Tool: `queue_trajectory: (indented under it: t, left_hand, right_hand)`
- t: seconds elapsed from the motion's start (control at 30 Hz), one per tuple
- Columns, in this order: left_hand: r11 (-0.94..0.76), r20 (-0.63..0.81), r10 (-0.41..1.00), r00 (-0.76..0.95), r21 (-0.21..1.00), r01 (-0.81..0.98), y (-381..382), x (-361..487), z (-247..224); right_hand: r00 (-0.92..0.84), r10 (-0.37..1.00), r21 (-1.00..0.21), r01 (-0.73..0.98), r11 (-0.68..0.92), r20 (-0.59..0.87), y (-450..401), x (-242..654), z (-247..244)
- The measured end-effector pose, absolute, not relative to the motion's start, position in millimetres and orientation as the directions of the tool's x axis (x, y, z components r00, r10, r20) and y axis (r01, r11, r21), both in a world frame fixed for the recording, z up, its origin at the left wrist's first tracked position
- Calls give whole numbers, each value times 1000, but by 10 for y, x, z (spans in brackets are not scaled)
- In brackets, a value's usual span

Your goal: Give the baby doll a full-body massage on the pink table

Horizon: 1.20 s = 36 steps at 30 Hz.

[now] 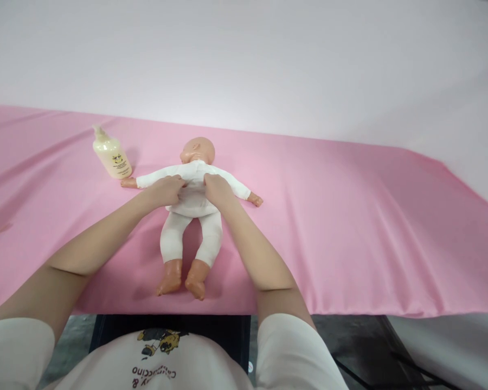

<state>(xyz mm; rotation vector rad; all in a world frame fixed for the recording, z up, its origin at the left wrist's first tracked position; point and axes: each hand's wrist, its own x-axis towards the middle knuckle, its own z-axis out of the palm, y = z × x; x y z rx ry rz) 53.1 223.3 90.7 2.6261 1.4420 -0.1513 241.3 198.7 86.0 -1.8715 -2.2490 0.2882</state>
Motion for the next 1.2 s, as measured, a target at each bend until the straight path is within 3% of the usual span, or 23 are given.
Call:
queue_trajectory:
  t: [0.13,0.33,0.47,0.8,1.03,1.2]
  left_hand:
    - [-494,-112,854,507,125,860,2262,555,830]
    - [-450,42,893,448,68,890,2228,657,660]
    - [-401,74,916,395,124,907,2315,656,540]
    - [-482,323,847,422,136,865,2572,634,259]
    - [-449,199,883,426,85,890,2370,725,412]
    - [-458,12,889,458,-26,889,2037,791,697]
  right_hand:
    - [-107,994,-283,954,96,-22,1996,2367,886]
    - [-71,995,-287,954,89,71,2167,2376,659]
    - [-31,994,-272,961,59,108,2223,2376,568]
    - [-21,995,-223,974,43,101,2309,2367,433]
    - [-185,982,-251,950,187,32,2338,2529,461]
    - [-204,972,-112,975,190,-121,2167,2454,693]
